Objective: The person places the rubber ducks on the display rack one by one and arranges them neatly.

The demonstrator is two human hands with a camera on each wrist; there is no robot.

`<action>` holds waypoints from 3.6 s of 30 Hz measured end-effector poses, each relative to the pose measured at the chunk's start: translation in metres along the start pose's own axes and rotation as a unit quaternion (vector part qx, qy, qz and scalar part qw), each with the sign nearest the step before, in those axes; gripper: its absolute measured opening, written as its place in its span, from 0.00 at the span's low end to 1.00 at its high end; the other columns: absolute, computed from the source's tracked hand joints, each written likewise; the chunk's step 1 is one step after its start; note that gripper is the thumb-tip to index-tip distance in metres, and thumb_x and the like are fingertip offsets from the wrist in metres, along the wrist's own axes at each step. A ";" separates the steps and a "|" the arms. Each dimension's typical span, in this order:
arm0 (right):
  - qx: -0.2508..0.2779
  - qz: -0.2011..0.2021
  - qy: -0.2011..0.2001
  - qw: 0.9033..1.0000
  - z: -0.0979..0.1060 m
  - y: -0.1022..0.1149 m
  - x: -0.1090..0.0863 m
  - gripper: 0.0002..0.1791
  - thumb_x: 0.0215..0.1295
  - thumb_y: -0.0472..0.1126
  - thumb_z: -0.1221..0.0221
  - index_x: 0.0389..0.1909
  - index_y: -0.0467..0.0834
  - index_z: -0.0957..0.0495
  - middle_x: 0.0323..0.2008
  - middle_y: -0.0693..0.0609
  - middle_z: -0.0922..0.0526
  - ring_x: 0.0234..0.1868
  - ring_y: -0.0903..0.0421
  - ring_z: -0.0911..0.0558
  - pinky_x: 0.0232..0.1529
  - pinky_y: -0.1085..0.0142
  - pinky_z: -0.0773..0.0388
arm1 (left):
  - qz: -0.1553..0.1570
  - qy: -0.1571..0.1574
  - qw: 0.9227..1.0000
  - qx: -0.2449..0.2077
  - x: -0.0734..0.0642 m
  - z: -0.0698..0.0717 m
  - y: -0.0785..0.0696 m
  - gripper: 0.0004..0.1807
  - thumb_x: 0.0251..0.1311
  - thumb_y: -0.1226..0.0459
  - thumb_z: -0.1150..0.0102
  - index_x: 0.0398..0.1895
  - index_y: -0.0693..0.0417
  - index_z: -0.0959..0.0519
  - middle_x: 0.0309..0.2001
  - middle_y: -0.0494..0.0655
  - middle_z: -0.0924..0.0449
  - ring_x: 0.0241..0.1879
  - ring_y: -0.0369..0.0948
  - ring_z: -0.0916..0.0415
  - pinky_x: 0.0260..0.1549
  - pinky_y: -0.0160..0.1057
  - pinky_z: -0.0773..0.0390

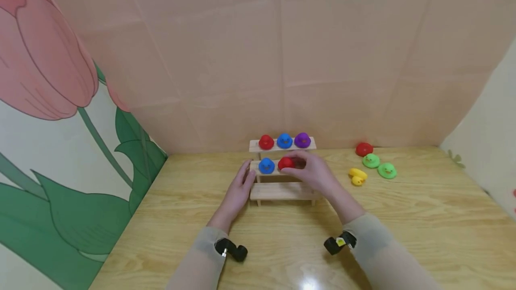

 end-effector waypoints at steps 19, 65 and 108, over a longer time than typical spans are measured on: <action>-0.003 -0.010 -0.012 1.000 -0.006 0.001 0.002 0.24 0.69 0.47 0.21 0.63 0.48 0.12 0.58 0.46 0.13 0.56 0.45 0.15 0.61 0.47 0.15 | 0.007 0.004 1.000 -0.005 0.001 -0.001 0.001 0.37 0.83 0.33 0.54 0.90 0.24 0.44 0.87 0.49 0.41 0.85 0.52 0.45 0.82 0.59 0.41; -0.082 0.022 -0.062 0.994 0.106 -0.040 -0.057 0.30 0.73 0.47 0.24 0.71 0.43 0.18 0.66 0.40 0.16 0.65 0.38 0.20 0.62 0.39 0.21 | 0.005 0.004 1.000 -0.010 0.002 0.001 0.002 0.35 0.84 0.35 0.53 0.89 0.22 0.44 0.87 0.48 0.42 0.85 0.52 0.45 0.82 0.59 0.43; -0.118 0.000 0.026 0.993 0.111 -0.122 -0.064 0.28 0.75 0.46 0.27 0.70 0.38 0.18 0.69 0.34 0.21 0.67 0.35 0.24 0.63 0.38 0.24 | 0.001 -0.002 1.000 -0.011 0.003 0.001 0.000 0.38 0.82 0.33 0.53 0.90 0.27 0.43 0.85 0.52 0.38 0.84 0.52 0.42 0.82 0.57 0.41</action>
Point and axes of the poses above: each hand's wrist, its own x-axis towards the middle knuckle, its own z-axis out of the back of the hand, y = z × x, the point moved 6 cm from there along x, towards the middle knuckle
